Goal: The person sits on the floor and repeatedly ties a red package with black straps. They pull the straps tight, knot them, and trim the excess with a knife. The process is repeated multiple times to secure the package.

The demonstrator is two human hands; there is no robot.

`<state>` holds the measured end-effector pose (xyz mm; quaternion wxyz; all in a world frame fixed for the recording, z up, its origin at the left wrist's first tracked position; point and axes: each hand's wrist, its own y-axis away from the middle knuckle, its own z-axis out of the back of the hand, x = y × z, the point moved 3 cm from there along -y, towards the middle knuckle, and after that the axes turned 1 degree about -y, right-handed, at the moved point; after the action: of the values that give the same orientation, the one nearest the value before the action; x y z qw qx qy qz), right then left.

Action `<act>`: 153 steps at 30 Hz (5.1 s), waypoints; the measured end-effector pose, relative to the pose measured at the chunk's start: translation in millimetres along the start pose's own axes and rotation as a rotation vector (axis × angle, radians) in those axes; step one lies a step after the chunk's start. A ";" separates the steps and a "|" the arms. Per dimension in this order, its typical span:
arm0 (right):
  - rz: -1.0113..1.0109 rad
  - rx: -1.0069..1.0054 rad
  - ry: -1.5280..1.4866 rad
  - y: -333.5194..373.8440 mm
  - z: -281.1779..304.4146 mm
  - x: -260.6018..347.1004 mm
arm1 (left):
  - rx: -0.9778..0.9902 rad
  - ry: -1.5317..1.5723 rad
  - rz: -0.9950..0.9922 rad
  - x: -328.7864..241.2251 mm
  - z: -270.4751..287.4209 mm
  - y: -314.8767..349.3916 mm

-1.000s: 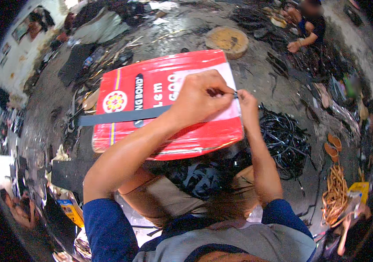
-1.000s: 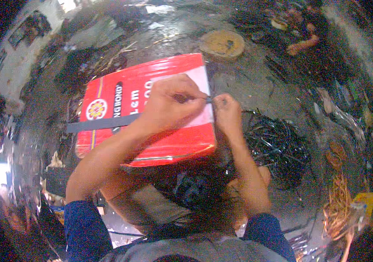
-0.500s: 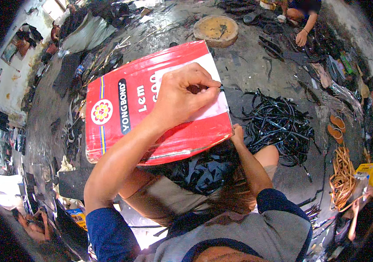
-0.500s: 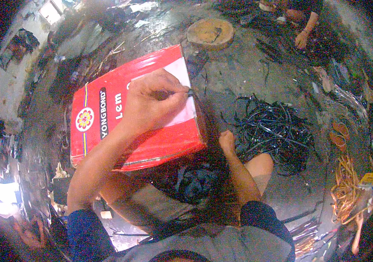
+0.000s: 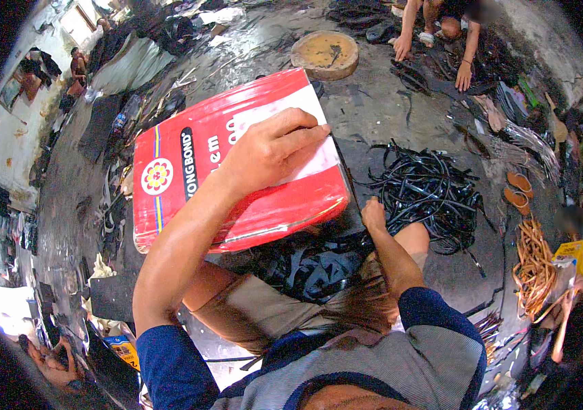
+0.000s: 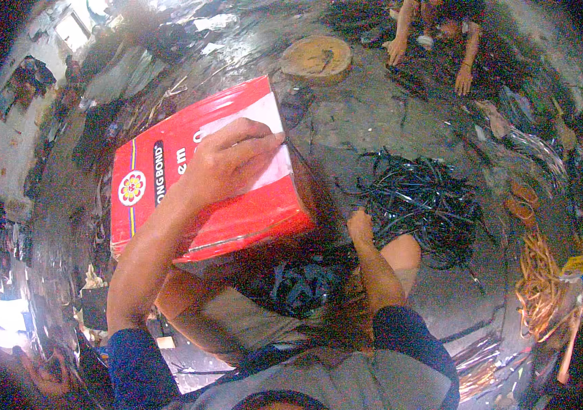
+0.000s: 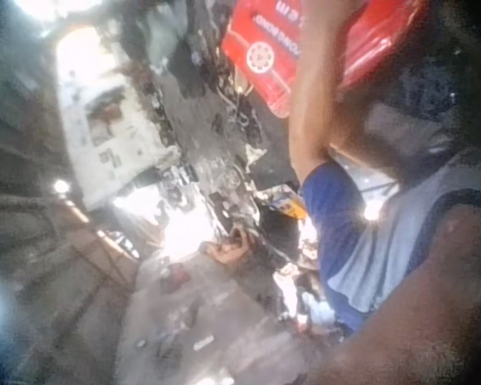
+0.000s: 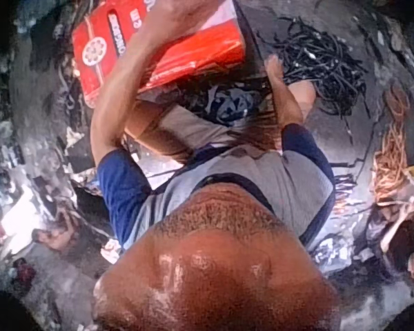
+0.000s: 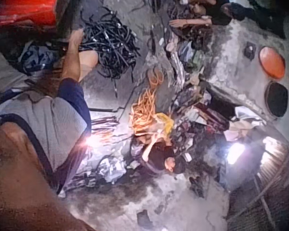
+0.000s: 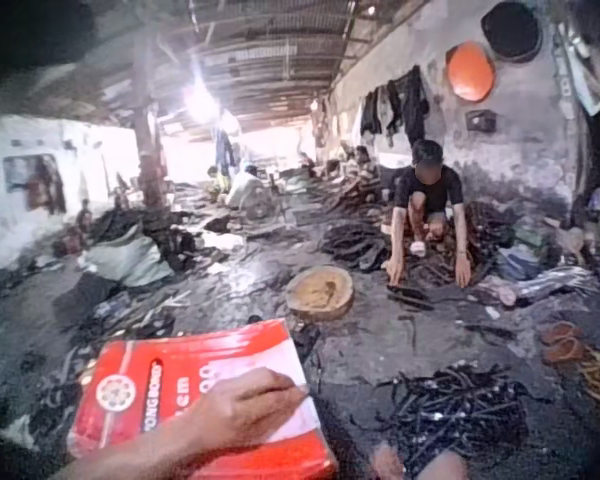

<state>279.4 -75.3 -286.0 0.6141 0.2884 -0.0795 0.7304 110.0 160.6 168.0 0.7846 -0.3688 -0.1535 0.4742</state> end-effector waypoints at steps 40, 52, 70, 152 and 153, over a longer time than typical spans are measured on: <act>0.800 0.586 -0.594 251.5 313.5 206.6 | 0.014 0.233 0.612 -159.1 -4.2 52.3; 1.390 0.178 0.005 254.8 352.2 288.6 | -0.176 -0.053 0.708 -157.0 45.6 57.9; 1.158 -0.570 0.253 263.5 396.0 278.3 | 0.197 0.469 0.890 -177.2 -1.5 132.8; 1.267 -0.151 -0.122 183.6 330.4 328.0 | -0.053 0.367 0.709 -8.5 16.3 32.1; 1.280 -0.156 -0.174 178.0 328.9 326.3 | -0.063 0.396 0.711 -7.1 14.3 32.4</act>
<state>192.0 6.3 195.7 0.0681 0.1965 -0.3378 0.9180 77.6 169.7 155.0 0.5745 -0.5071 0.1231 0.6306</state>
